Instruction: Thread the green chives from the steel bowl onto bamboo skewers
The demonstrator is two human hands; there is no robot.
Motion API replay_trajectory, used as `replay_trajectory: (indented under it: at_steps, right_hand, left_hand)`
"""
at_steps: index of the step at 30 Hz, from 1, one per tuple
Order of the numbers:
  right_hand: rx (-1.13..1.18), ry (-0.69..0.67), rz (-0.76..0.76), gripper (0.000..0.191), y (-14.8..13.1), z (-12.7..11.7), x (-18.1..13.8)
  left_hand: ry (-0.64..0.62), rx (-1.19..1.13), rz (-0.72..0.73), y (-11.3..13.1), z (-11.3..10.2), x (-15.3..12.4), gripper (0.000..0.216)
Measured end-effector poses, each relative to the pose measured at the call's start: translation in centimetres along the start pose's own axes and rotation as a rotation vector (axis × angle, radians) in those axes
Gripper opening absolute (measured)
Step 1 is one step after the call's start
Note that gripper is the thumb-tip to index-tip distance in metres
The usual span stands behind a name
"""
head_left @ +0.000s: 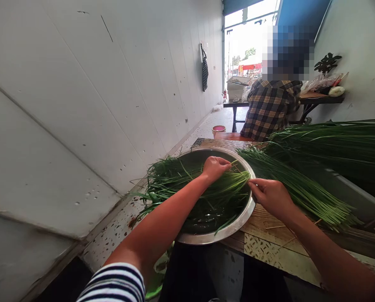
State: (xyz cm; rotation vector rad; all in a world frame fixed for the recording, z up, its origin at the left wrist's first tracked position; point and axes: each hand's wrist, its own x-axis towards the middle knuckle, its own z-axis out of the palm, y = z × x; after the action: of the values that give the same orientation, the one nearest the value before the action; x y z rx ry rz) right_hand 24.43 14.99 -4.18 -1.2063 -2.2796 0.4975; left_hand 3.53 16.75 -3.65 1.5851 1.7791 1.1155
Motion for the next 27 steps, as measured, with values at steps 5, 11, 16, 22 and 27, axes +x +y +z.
replay_trajectory:
  at_steps: [5,11,16,22,27]
  right_hand:
    - [0.007,-0.006,0.0,0.038,0.09,0.04,-0.01]
    - [-0.002,-0.006,-0.002,0.038,0.18,0.08,-0.01]
    - [-0.005,-0.01,0.007,0.039,0.11,0.06,0.0]
    - [-0.007,-0.015,-0.005,0.038,-0.09,-0.15,-0.07]
    - [0.005,0.01,-0.02,0.037,-0.18,-0.12,-0.07]
  left_hand:
    - [0.004,0.004,-0.01,0.19,-0.04,-0.13,0.024]
    - [0.002,0.002,-0.002,0.01,0.05,-0.02,0.024]
    - [0.009,0.026,0.021,0.05,0.11,-0.05,0.02]
    - [0.027,0.086,0.06,0.14,0.19,-0.24,0.019]
    - [-0.051,0.093,0.141,0.76,0.21,-0.58,0.017]
